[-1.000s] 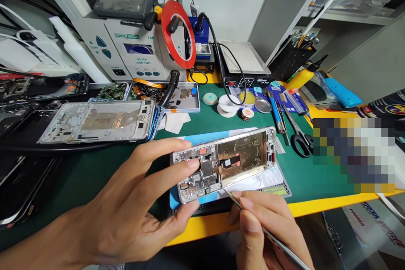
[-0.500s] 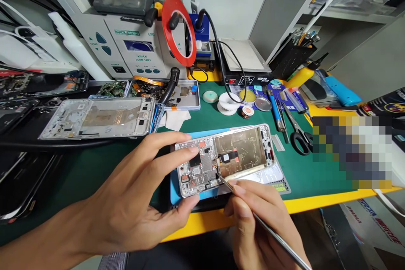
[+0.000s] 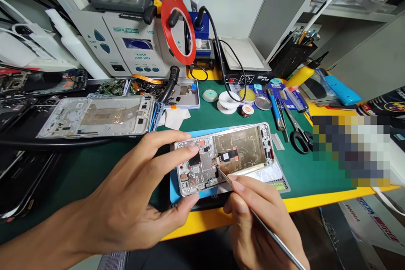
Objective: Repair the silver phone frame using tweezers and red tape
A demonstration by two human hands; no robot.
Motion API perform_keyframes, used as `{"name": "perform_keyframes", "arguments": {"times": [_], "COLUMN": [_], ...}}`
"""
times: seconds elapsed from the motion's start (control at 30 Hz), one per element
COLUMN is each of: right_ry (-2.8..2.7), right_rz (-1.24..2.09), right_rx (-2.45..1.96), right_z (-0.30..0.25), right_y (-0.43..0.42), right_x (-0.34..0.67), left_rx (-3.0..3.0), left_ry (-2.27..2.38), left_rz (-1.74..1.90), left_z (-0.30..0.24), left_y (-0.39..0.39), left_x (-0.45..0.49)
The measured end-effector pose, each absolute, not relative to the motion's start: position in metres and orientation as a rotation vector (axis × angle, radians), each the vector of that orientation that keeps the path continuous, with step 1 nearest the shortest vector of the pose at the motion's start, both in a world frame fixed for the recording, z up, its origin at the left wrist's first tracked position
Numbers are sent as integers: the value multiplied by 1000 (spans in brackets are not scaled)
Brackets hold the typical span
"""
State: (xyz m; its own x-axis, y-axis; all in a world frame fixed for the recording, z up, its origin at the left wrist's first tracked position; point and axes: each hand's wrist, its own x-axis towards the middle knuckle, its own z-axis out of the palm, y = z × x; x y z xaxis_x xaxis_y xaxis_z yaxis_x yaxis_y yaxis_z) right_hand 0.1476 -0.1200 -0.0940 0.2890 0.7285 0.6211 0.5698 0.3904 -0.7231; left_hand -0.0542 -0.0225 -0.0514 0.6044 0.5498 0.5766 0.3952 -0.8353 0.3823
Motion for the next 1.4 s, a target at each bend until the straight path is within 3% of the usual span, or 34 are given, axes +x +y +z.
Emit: {"name": "perform_keyframes", "arguments": {"times": [1.4], "right_ry": [-1477], "right_rz": [224], "right_rx": [-1158], "right_z": [-98], "right_y": [-121], "right_x": [156], "left_rx": [2566], "left_ry": [734], "left_rz": [1054], "left_z": [-51], "left_y": [-23], "left_x": [-53]}}
